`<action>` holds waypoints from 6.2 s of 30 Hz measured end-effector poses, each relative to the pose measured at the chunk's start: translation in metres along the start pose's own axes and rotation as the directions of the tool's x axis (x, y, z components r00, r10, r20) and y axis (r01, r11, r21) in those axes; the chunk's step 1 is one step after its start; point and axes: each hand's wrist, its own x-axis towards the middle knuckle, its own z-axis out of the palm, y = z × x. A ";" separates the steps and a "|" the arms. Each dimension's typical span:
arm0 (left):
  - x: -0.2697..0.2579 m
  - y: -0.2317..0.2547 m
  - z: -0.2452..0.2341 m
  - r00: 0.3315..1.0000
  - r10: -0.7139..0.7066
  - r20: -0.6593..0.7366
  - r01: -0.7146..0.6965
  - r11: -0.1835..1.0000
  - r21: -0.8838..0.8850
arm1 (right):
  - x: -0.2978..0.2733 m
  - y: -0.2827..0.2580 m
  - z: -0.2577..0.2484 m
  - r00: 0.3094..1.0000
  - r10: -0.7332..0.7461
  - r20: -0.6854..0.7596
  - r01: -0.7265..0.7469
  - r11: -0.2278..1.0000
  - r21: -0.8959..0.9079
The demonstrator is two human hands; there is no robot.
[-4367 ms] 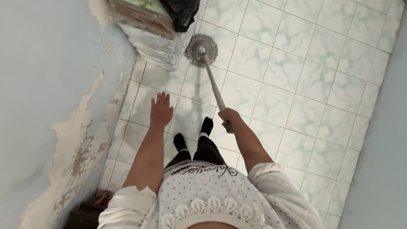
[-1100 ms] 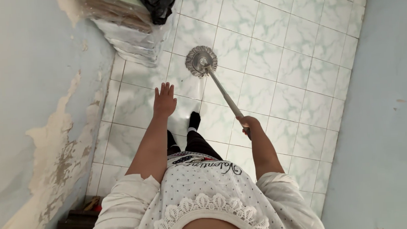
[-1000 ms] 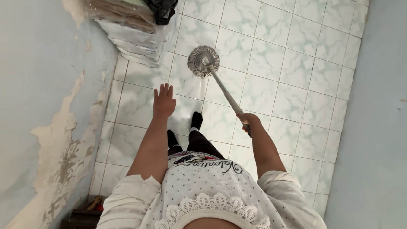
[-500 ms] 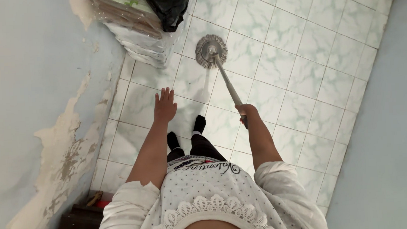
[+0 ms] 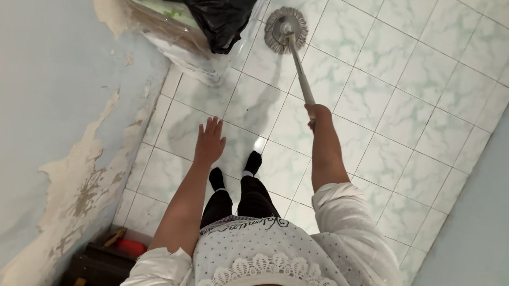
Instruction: Mopping the tiled floor of a residential hallway and living area.
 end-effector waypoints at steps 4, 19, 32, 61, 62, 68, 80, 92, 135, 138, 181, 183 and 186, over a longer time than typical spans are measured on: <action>-0.020 -0.014 0.022 0.998 -0.022 0.056 0.021 0.999 0.027 | -0.045 0.005 0.029 0.999 -0.040 0.013 0.039 0.995 0.093; -0.076 -0.032 0.014 0.995 0.006 0.101 -0.009 1.000 0.025 | -0.151 0.139 0.142 0.995 -0.026 0.094 0.020 0.997 0.069; -0.084 -0.033 -0.033 0.982 0.071 -0.174 -0.067 0.997 0.029 | -0.238 0.176 0.164 0.993 0.075 0.093 -0.074 0.997 -0.011; -0.086 -0.052 0.000 0.985 -0.147 -0.093 0.150 0.988 0.034 | -0.144 0.053 0.137 0.992 0.009 0.126 0.003 0.995 -0.097; -0.089 -0.055 0.000 0.985 -0.157 -0.073 0.162 0.985 0.063 | -0.139 0.047 0.137 0.992 -0.003 0.128 0.015 0.996 -0.093; -0.099 -0.059 -0.001 0.985 -0.165 -0.045 0.167 0.985 0.042 | -0.144 0.055 0.164 0.984 -0.022 0.177 0.042 0.993 -0.111; -0.113 -0.061 -0.006 0.997 -0.082 0.006 0.082 0.994 0.077 | -0.252 0.136 0.186 0.984 0.101 0.148 -0.080 0.987 -0.140; -0.124 -0.075 -0.009 0.993 -0.004 -0.119 0.002 1.000 -0.014 | -0.285 0.149 0.187 0.994 -0.062 0.086 0.076 0.982 -0.174; -0.098 -0.040 -0.011 1.000 0.003 -0.001 -0.003 1.000 -0.010 | -0.198 0.198 0.147 0.985 -0.158 -0.077 0.128 0.945 -0.300; -0.093 -0.044 -0.009 1.000 -0.015 0.017 0.015 1.000 -0.004 | -0.216 0.209 0.125 0.991 -0.117 -0.062 0.089 0.935 -0.342; -0.093 -0.045 -0.007 0.999 -0.037 -0.003 0.037 0.998 0.052 | -0.198 0.179 0.149 1.000 -0.022 0.016 0.024 0.986 -0.165; -0.094 -0.048 -0.007 0.998 -0.060 -0.009 0.060 0.996 0.058 | -0.188 0.161 0.153 0.999 -0.042 0.020 0.044 0.993 -0.110; -0.097 -0.058 -0.001 0.997 -0.072 -0.025 0.074 0.995 0.073 | -0.183 0.133 0.155 0.995 -0.099 0.004 0.099 0.995 -0.022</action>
